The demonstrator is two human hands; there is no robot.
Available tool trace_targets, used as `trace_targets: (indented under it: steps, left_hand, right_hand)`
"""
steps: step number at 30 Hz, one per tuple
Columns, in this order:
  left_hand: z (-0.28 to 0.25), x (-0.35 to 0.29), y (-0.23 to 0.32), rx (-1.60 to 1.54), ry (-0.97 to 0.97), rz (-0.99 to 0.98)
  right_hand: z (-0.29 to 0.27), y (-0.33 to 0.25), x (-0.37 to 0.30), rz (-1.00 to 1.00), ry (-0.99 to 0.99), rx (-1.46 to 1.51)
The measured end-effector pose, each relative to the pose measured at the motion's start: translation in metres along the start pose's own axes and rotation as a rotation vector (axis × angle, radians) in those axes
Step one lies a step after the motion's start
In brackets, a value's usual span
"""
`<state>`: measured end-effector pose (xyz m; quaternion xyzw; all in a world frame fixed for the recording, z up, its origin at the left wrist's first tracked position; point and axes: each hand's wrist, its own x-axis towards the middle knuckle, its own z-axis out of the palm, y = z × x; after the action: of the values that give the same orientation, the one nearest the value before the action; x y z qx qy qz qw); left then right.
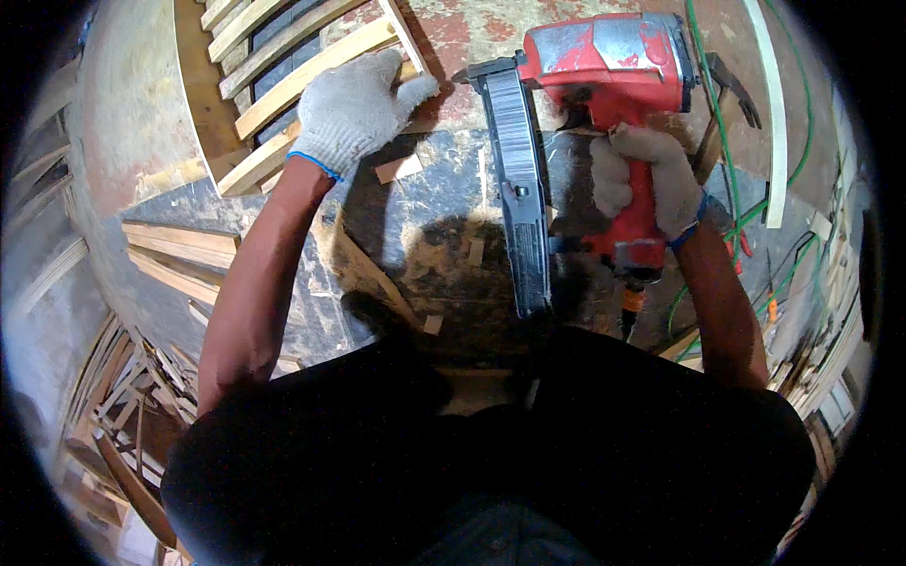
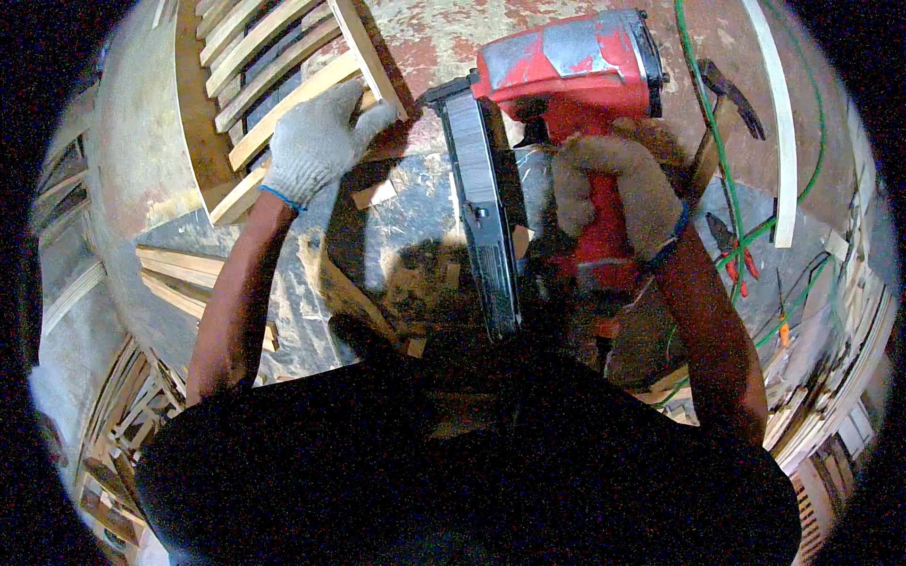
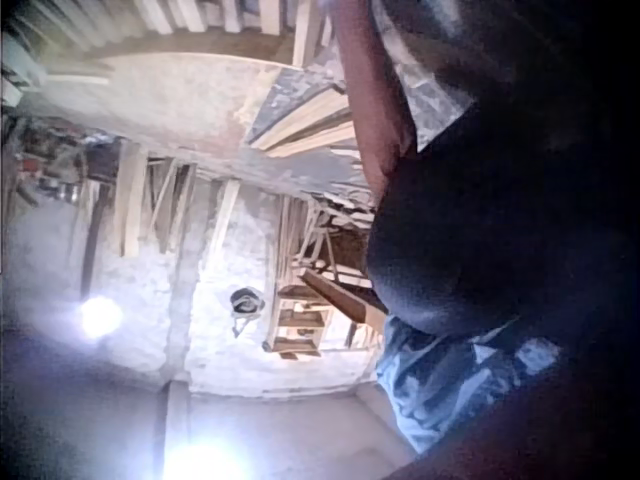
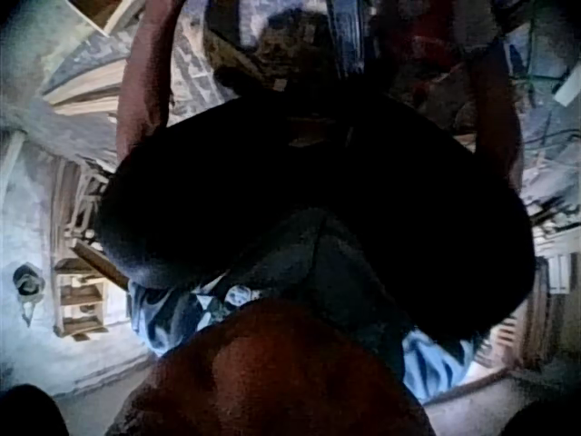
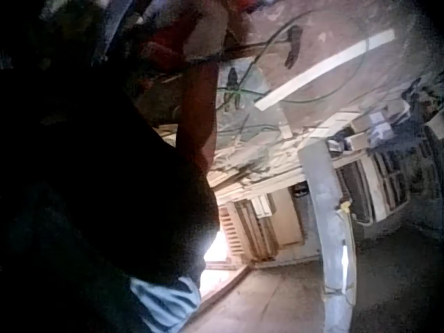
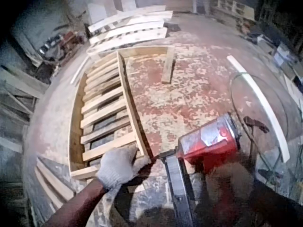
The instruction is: The person assembles a wooden frame by placing thin wooden slats between two side rails and securing them with a pneumatic nail gun. The person repeatedly picks up slats, positions them, and drives nails into the wood while sitting on the floor.
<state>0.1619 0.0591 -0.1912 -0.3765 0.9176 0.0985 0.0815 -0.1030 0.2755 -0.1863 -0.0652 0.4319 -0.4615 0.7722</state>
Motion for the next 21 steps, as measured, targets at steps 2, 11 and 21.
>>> trace_targets:
  steps: [2,11,21]
  left_hand:
    - [-0.008,-0.007,-0.008,-0.045,-0.006,0.080]
    - [-0.017,-0.052,-0.052,0.007,-0.087,-0.154]
    - [-0.010,-0.050,-0.060,0.023,-0.042,-0.099]
  right_hand:
    - [-0.010,0.002,0.003,0.013,-0.004,0.067]
    - [-0.025,0.000,0.013,0.021,-0.055,0.209]
    - [-0.039,0.007,0.031,0.109,-0.157,0.374]
